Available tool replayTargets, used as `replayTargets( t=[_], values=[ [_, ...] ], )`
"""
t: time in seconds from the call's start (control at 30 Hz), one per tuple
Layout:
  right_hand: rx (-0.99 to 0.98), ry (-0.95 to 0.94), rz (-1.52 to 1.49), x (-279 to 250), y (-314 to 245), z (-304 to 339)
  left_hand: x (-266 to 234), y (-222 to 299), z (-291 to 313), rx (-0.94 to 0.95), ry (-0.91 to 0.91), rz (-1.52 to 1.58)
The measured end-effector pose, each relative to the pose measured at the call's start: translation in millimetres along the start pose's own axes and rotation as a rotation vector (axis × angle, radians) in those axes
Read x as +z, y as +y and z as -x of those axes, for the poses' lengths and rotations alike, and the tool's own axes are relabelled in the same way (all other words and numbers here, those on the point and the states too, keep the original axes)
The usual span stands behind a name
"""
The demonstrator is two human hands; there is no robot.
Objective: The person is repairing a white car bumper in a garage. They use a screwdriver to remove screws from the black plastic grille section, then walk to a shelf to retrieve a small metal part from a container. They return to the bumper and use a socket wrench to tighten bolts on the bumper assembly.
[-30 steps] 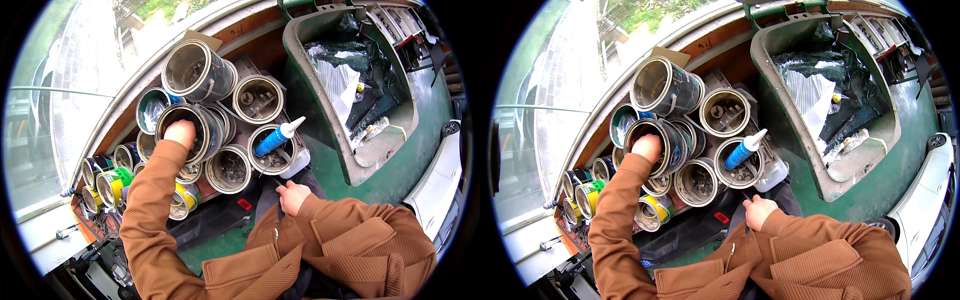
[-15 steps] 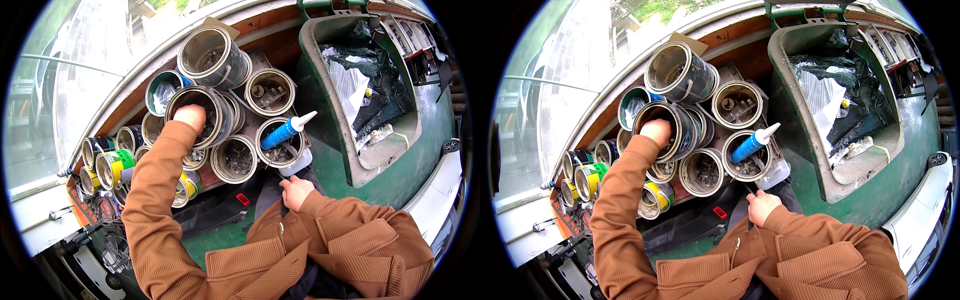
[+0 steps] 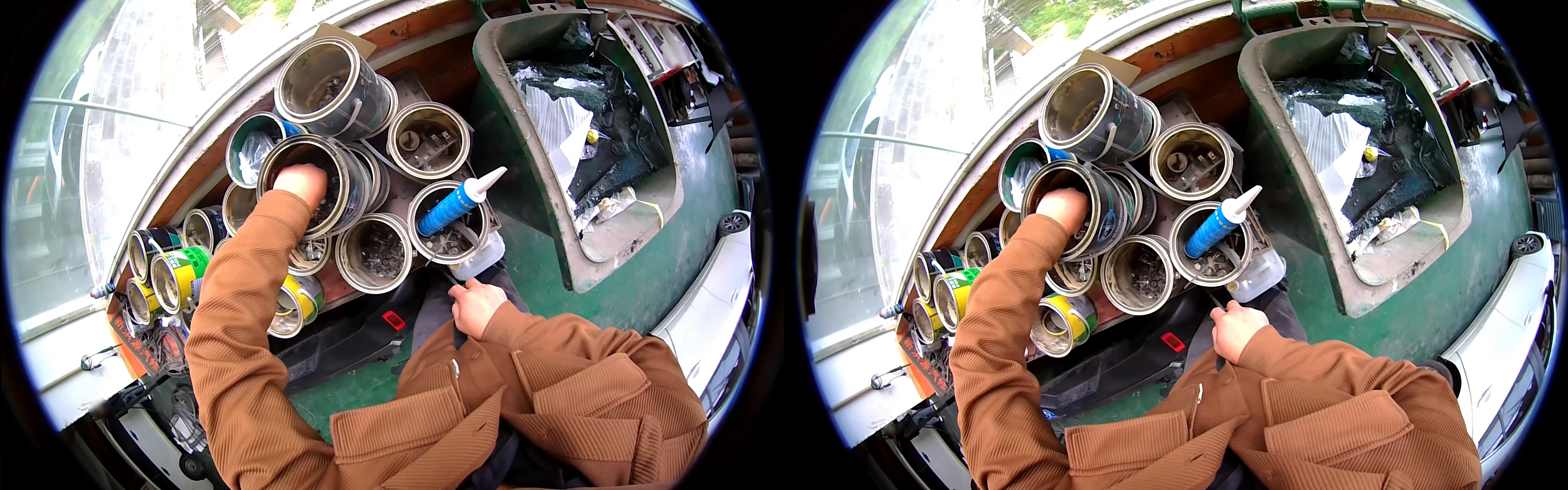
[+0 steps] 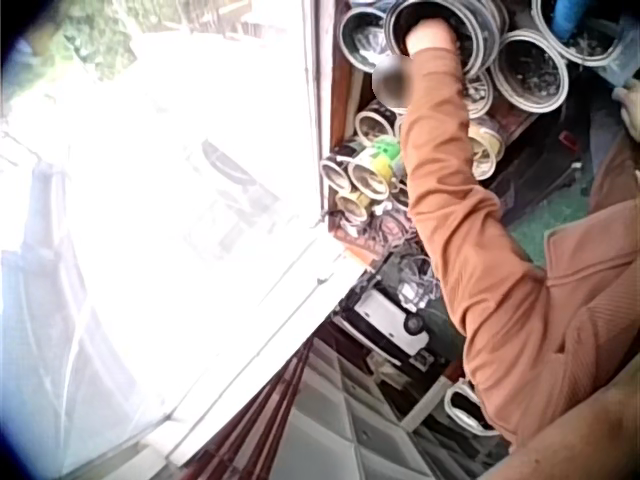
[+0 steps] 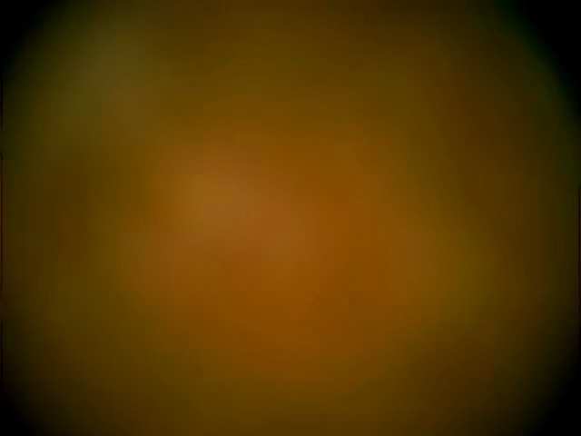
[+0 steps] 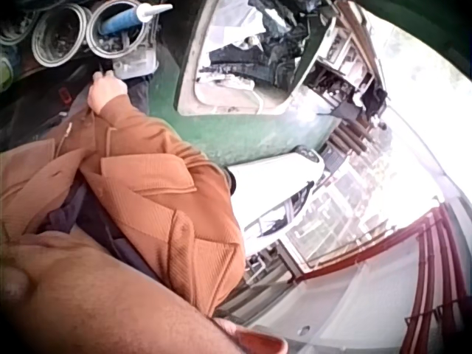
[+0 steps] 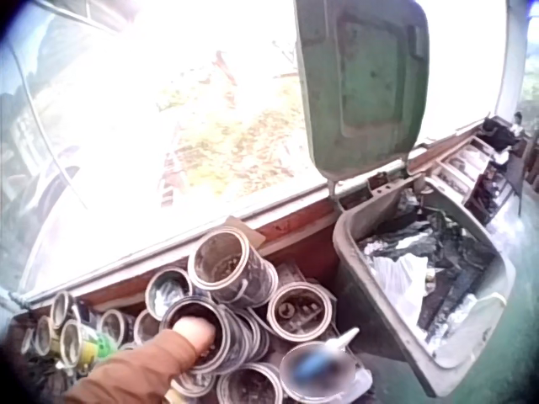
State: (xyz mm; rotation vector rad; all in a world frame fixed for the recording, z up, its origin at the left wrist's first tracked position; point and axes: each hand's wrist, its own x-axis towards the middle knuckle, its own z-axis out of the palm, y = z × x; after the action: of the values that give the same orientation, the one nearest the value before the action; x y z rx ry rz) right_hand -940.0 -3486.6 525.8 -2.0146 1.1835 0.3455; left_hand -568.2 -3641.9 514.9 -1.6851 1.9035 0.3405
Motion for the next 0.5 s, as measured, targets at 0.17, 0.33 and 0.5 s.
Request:
replayTargets(
  t=[0.17, 0.33, 0.5],
  values=[
    [-0.002, 0.012, 0.000, 2, -1, 2, 0, -4, 2, 0.013, -0.018, 0.009],
    [-0.004, 0.031, 0.001, -3, -4, 3, -4, -2, 8, 0.007, -0.070, 0.020],
    [-0.011, 0.042, 0.003, 2, -3, 2, -38, -5, 42, 0.020, 0.095, 0.255]
  ],
)
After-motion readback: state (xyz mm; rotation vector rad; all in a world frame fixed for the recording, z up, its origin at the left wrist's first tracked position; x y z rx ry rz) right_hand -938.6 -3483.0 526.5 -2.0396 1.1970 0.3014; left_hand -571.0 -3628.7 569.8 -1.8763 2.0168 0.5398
